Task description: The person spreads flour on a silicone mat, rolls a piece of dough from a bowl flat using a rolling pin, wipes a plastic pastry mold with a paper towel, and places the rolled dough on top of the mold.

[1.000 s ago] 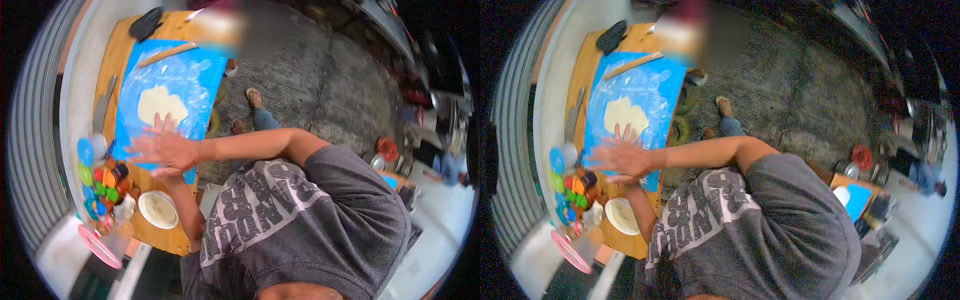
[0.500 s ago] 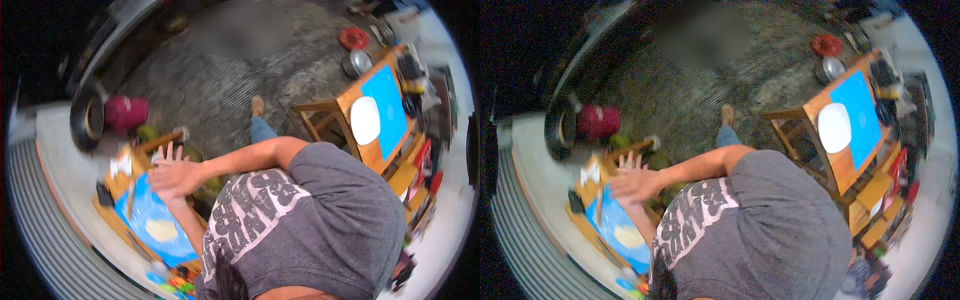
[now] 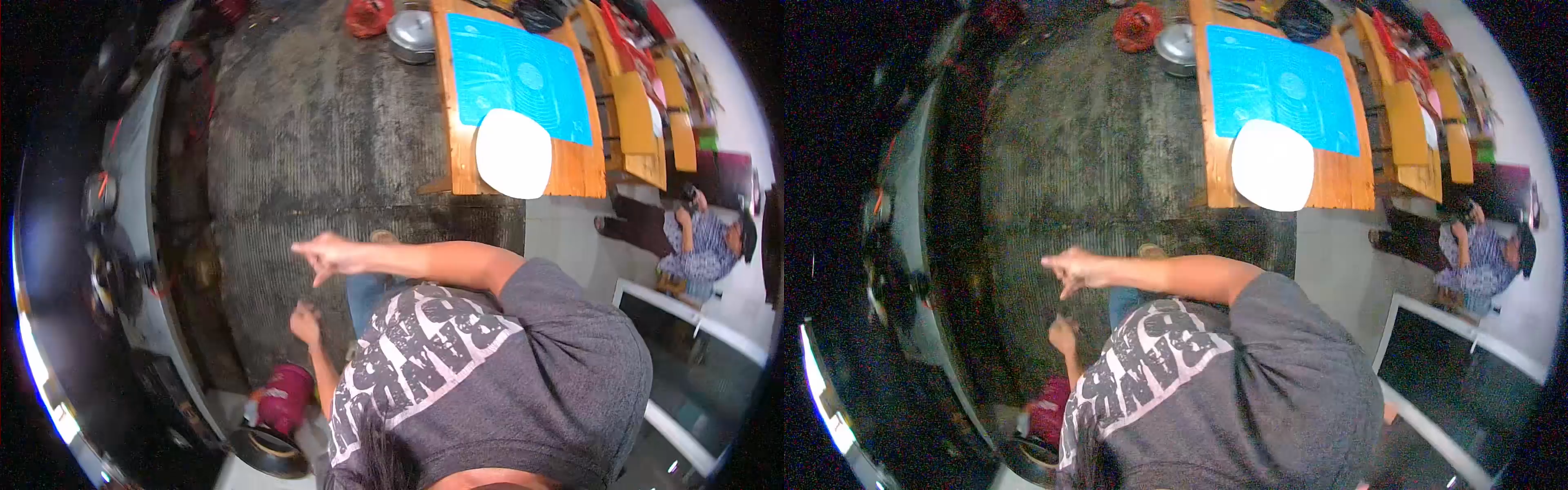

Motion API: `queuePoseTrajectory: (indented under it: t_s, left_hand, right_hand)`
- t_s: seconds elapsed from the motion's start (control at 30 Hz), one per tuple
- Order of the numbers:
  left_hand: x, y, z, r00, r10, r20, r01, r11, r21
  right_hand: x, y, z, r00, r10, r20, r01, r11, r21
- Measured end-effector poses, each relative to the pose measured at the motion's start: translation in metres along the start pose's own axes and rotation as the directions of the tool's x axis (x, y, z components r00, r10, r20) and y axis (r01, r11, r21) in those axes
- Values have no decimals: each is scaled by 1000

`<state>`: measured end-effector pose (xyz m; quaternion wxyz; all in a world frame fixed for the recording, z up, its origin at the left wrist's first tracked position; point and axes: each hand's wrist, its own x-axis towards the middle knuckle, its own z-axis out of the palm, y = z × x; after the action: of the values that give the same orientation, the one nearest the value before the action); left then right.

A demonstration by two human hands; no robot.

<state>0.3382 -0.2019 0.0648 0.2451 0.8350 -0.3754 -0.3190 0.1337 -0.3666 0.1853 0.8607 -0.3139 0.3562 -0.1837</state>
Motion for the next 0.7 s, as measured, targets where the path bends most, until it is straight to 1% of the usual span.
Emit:
queuePoseTrajectory:
  t_s: [0.03,0.07,0.1,0.17,0.2,0.27,0.3,0.33,0.37,0.4,0.43,0.47,0.5,0.53,0.57,0.63,0.67,0.7]
  left_hand:
    - [11,-77,8,987,102,-121,-70,967,247]
    - [-6,-109,-7,945,326,-5,-306,892,334]
    - [-20,-131,-19,911,403,84,-404,837,369]
    - [-45,-158,-28,957,208,201,-275,871,406]
    - [-55,-165,-29,964,102,244,-201,881,428]
    - [-59,-178,-32,953,-16,302,-136,870,475]
    - [-64,-177,-27,949,-59,310,-106,866,489]
    - [-66,-181,-25,943,-92,319,-86,859,504]
    - [-64,-182,-21,935,-118,334,-75,855,513]
    - [-58,-185,-18,929,-126,347,-80,850,521]
    - [-50,-185,-15,925,-129,358,-86,845,528]
    - [-35,-186,-14,915,-137,380,-98,838,537]
    - [-21,-185,-12,912,-136,388,-107,832,544]
    - [-5,-187,-10,908,-128,398,-125,827,549]
    - [12,-189,-3,902,-122,414,-140,825,548]
    - [48,-185,6,901,-69,427,-201,807,555]
    - [69,-180,11,900,-36,434,-236,798,555]
    - [92,-172,16,899,10,439,-281,781,558]
  right_hand:
    - [-3,-16,-14,997,15,-78,-11,998,54]
    - [-4,-15,-37,992,-127,0,126,980,155]
    - [-8,-7,-63,958,-280,67,254,931,263]
    - [-35,2,-107,952,-292,-92,293,956,-2]
    - [-39,33,-141,913,-385,-138,372,922,-107]
    - [-32,95,-170,909,-219,-356,270,958,99]
    - [-42,151,-212,835,-138,-532,3,969,-247]
    - [-51,205,-252,726,-51,-685,-359,822,-442]
    - [-67,297,-266,411,-499,-763,-518,560,-646]
    - [-112,338,-255,716,-497,-491,-596,-68,-800]
    - [-107,447,-305,911,-11,-413,-412,-98,-906]
    - [-131,442,-274,826,156,-542,-561,130,-818]
    - [-140,426,-246,722,186,-666,-684,332,-649]
    - [-141,422,-228,626,165,-763,-715,511,-476]
    - [-138,416,-214,529,143,-837,-673,671,-310]
    - [-117,408,-202,411,112,-905,-491,864,-116]
    - [-112,400,-198,364,109,-925,-408,911,-53]
    - [-110,383,-196,340,102,-935,-368,929,-33]
